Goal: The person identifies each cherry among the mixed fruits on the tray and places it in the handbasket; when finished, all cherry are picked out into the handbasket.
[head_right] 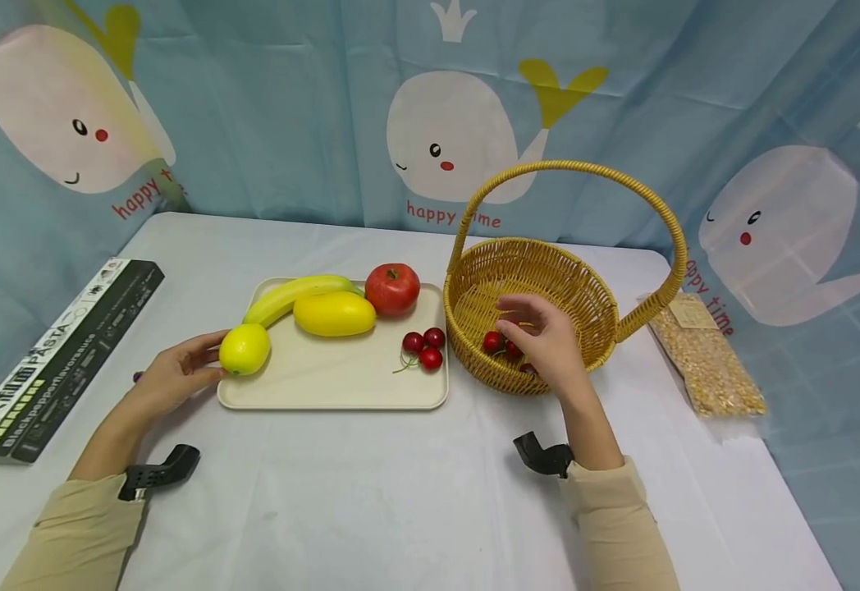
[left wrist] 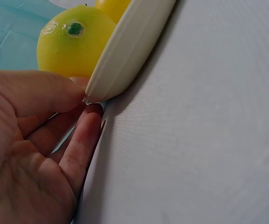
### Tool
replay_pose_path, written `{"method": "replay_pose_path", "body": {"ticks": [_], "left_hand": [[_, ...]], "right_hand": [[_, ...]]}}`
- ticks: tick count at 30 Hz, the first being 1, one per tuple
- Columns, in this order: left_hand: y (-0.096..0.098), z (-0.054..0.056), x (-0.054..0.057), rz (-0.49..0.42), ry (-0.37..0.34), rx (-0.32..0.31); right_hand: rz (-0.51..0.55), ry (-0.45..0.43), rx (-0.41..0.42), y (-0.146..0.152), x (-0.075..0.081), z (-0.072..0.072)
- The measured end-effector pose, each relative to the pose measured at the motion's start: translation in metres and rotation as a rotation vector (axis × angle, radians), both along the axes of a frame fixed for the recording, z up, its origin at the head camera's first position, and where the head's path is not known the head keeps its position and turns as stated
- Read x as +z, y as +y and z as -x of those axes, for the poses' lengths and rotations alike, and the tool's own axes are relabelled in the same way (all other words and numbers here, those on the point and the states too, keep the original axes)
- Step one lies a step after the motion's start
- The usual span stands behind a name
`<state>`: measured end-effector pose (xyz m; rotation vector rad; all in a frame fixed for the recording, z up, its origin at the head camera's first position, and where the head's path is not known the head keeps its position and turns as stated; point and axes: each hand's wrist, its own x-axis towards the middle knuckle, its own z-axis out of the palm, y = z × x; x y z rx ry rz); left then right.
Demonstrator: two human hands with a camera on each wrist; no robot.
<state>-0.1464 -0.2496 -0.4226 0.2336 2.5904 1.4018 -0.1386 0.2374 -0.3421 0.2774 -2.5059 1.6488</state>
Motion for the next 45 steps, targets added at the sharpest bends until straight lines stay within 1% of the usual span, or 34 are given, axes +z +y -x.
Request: {"method": "replay_pose_path", "body": {"ticks": [4,7,9,12,16,19,22,25,27,31,36,40,45], "left_hand": [[0.0,0.001,0.0,-0.009,-0.004,-0.004],[0.001,0.001,0.001,-0.006,-0.009,0.002],[0.001,0.001,0.001,-0.002,-0.014,0.005],[0.002,0.002,0.001,-0.006,-0.016,0.001],[0.003,0.004,-0.001,-0.001,-0.02,-0.001],[0.004,0.004,-0.001,0.009,-0.025,0.003],[0.004,0.004,0.0,0.014,-0.026,0.001],[0.004,0.003,0.001,0.016,-0.026,-0.005],[0.004,0.003,0.002,0.015,-0.025,-0.007],[0.004,0.003,0.002,0.006,-0.013,-0.013],[0.002,0.002,0.003,-0.009,0.004,-0.017],[0.001,0.002,0.003,-0.006,0.005,-0.02],[0.0,0.0,0.002,0.001,0.011,-0.014]], "right_hand": [[0.069,0.015,0.117,-0.024,0.005,-0.005],[0.08,0.014,0.191,-0.045,0.006,-0.01],[0.057,0.012,0.214,-0.059,0.001,-0.013],[-0.004,0.009,0.211,-0.076,-0.011,-0.016],[-0.123,0.029,0.159,-0.09,-0.031,-0.016],[-0.198,0.053,0.114,-0.096,-0.042,-0.016],[-0.217,0.066,0.073,-0.097,-0.049,-0.015],[-0.226,0.048,0.039,-0.095,-0.052,-0.013],[-0.248,0.023,0.03,-0.093,-0.054,-0.012],[-0.286,-0.044,0.048,-0.092,-0.056,-0.011],[-0.371,-0.089,0.098,-0.092,-0.058,-0.012],[-0.439,-0.087,0.145,-0.094,-0.058,-0.013],[-0.449,-0.053,0.177,-0.096,-0.059,-0.012]]}}
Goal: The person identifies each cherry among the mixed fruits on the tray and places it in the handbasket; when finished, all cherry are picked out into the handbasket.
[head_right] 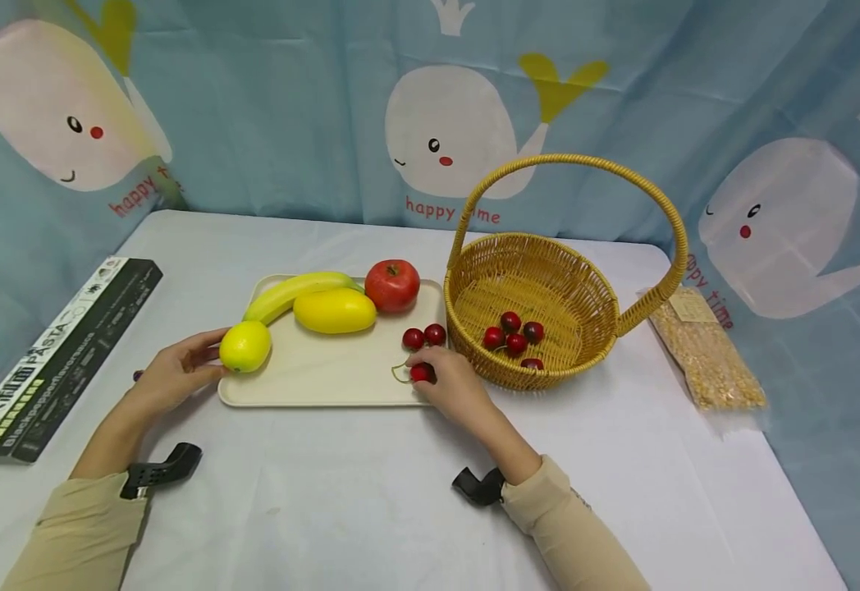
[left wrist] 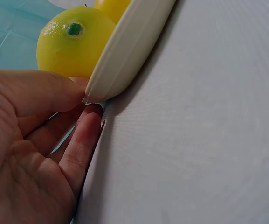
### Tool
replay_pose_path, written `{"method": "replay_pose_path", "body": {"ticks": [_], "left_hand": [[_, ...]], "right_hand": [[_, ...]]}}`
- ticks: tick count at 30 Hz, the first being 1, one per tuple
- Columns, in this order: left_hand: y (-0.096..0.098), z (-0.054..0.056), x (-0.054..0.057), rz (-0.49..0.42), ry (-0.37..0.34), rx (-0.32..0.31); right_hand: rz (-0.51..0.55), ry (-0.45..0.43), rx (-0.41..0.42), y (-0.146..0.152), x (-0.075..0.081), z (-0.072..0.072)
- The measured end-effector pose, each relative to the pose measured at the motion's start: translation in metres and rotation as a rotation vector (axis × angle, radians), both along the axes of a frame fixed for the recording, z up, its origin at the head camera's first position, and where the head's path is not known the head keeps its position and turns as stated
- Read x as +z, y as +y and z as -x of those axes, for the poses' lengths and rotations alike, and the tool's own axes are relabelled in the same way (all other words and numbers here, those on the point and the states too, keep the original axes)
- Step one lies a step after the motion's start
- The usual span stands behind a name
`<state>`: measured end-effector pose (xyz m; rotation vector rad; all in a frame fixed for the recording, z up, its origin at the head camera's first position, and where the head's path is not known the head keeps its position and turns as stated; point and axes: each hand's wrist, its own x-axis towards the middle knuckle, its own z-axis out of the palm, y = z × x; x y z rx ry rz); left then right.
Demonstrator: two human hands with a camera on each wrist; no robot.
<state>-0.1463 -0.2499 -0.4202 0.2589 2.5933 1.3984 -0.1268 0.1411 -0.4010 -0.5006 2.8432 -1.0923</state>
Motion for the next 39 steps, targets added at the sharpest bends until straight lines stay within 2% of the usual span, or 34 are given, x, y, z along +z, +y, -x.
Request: {"method": "replay_pose_path", "body": {"ticks": [4,6,9,13,16,19,21,25,29,35,39], "left_hand": [[-0.001,-0.001,0.001,0.005,-0.003,0.009],[-0.001,0.0,0.0,0.006,-0.006,0.011],[0.0,0.001,-0.001,0.015,-0.013,0.013],[0.0,0.002,-0.002,0.006,-0.016,0.018],[0.0,0.002,-0.002,-0.009,-0.013,0.015],[-0.001,0.001,-0.001,-0.02,-0.009,0.008],[-0.001,0.001,-0.002,-0.026,-0.006,0.004],[0.0,0.001,-0.003,-0.025,-0.012,0.008],[-0.001,0.0,-0.002,-0.023,-0.015,0.017],[0.0,-0.001,-0.002,-0.024,-0.009,0.006],[0.0,0.0,-0.003,-0.022,-0.01,0.005]], "right_hand": [[0.025,0.005,0.038,0.0,0.005,0.001],[0.057,-0.013,0.055,0.002,0.014,-0.001],[0.161,-0.045,0.064,0.011,0.034,-0.003],[0.287,-0.035,0.014,0.035,0.063,0.0],[0.281,-0.036,-0.073,0.061,0.075,0.006],[0.224,-0.061,-0.15,0.09,0.074,0.013],[0.174,-0.081,-0.192,0.11,0.067,0.019],[0.115,-0.112,-0.224,0.139,0.054,0.028],[0.072,-0.128,-0.192,0.153,0.052,0.034],[0.008,-0.117,-0.116,0.158,0.049,0.038],[0.012,-0.125,-0.082,0.157,0.047,0.037]]}}
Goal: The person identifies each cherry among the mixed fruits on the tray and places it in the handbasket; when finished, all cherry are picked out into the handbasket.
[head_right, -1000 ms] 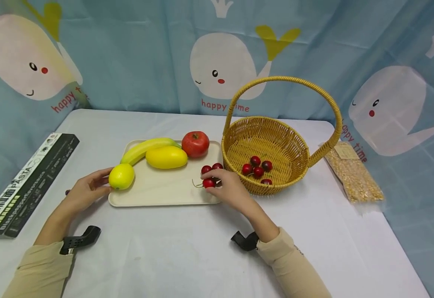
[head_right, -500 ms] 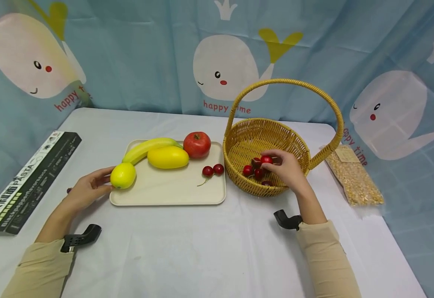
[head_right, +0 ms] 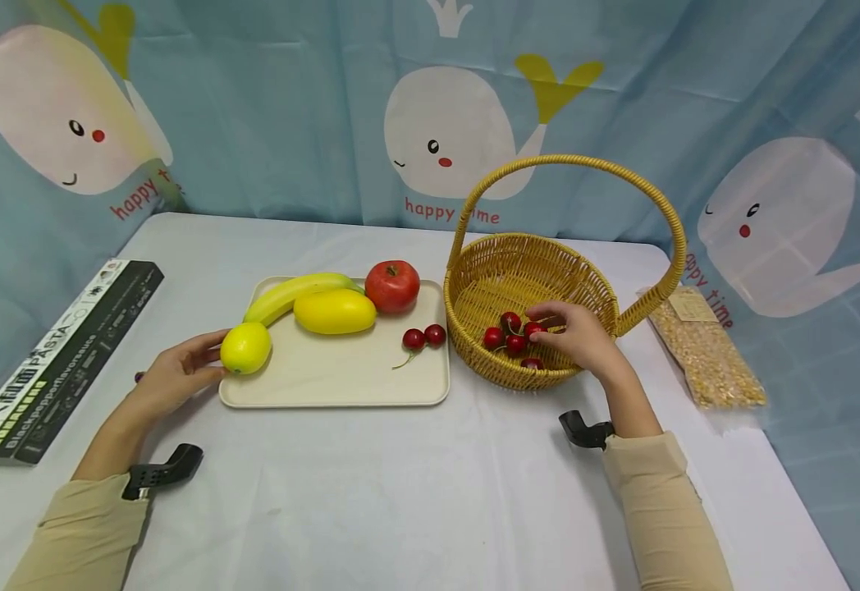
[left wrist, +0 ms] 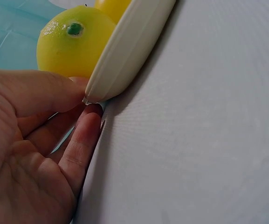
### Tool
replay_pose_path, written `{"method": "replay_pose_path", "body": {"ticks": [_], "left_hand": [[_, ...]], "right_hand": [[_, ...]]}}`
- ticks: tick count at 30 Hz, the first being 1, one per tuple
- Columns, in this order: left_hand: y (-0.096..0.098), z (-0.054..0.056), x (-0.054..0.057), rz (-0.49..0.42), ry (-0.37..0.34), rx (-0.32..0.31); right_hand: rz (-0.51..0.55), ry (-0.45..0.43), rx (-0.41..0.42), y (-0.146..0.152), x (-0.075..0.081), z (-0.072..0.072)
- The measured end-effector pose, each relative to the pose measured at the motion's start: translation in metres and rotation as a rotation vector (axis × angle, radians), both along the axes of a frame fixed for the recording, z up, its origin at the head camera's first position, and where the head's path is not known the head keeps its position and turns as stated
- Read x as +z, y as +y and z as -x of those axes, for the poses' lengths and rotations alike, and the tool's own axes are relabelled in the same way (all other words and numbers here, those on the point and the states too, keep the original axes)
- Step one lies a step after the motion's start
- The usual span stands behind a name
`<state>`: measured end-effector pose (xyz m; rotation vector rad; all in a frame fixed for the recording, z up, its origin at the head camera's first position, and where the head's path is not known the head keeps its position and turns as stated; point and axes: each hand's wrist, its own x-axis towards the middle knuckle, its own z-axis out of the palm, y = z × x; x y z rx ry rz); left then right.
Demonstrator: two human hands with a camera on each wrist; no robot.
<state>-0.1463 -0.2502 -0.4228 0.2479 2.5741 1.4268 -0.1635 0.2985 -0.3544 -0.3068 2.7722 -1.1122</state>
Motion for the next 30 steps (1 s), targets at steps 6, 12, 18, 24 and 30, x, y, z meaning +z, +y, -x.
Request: {"method": "replay_pose_path", "body": {"ticks": [6,12,18,24,30], "left_hand": [[0.0,0.0,0.0,0.001,0.002,0.002],[-0.001,0.0,0.0,0.007,0.01,0.0],[-0.001,0.0,0.0,0.008,0.003,0.0],[0.0,0.0,0.0,0.008,-0.001,0.0],[0.0,0.0,0.001,-0.008,0.001,0.005]], "right_hand": [[0.025,-0.018,-0.01,0.0,0.0,0.0],[0.05,-0.008,-0.033,-0.002,-0.001,-0.001],[0.105,0.004,-0.063,-0.013,0.002,-0.003],[0.196,0.073,-0.069,-0.042,0.014,-0.009],[0.375,0.159,-0.031,-0.083,0.024,-0.014]]}}
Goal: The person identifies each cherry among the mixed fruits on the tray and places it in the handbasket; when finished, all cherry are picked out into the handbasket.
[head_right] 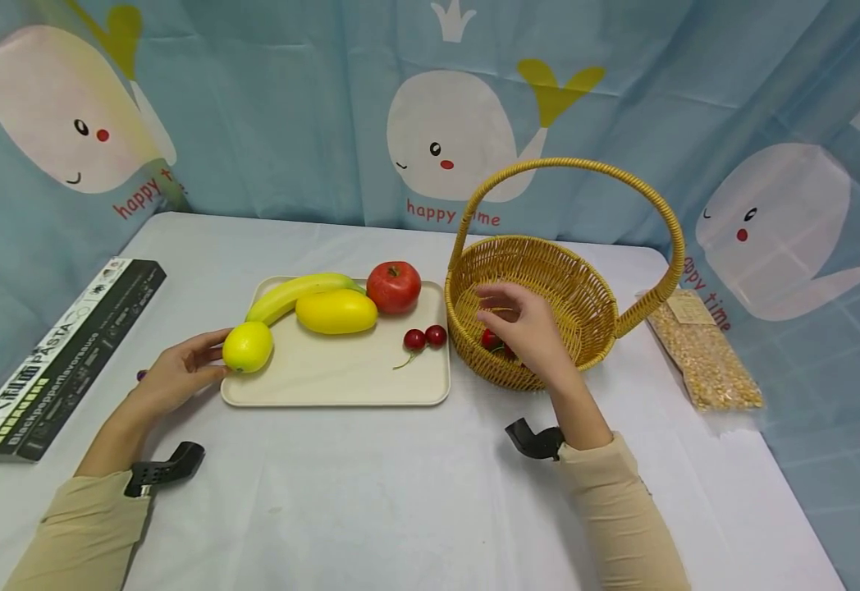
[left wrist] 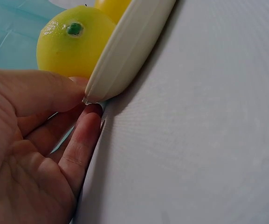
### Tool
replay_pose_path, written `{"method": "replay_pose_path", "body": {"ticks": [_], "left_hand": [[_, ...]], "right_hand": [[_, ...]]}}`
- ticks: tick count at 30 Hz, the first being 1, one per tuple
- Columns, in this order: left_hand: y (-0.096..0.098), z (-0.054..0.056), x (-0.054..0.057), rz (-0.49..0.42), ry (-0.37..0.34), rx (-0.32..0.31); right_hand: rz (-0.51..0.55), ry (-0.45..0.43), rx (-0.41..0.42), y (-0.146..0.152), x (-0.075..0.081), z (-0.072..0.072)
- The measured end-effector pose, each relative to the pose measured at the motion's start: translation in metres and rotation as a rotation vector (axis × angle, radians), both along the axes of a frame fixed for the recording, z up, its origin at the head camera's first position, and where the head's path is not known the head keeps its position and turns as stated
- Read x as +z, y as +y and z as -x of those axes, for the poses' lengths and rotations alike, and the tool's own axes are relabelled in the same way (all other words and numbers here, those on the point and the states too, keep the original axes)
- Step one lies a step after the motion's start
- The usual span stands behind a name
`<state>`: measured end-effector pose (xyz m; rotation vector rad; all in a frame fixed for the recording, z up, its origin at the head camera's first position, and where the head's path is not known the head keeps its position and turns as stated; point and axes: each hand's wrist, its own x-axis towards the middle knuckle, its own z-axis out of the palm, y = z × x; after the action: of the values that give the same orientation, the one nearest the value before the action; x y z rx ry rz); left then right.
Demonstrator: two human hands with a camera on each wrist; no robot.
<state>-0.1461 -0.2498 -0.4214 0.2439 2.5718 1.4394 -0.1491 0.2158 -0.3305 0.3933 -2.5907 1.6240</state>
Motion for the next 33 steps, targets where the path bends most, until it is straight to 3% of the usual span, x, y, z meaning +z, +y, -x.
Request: {"method": "replay_pose_path", "body": {"ticks": [3,8,16,24,33], "left_hand": [[0.001,0.0,0.0,-0.008,0.006,0.003],[0.0,-0.001,0.0,-0.012,0.014,0.004],[0.0,-0.001,0.0,-0.002,0.001,0.009],[0.002,0.001,0.001,0.002,-0.007,0.002],[0.001,0.001,0.0,0.008,-0.018,0.017]], "right_hand": [[0.065,0.008,0.053,-0.022,-0.001,0.0],[0.051,-0.035,0.113,-0.058,-0.01,0.002],[0.043,-0.072,0.077,-0.094,-0.029,0.006],[-0.24,0.022,0.003,-0.096,-0.057,0.012],[-0.376,0.015,0.019,-0.097,-0.063,0.014]]}}
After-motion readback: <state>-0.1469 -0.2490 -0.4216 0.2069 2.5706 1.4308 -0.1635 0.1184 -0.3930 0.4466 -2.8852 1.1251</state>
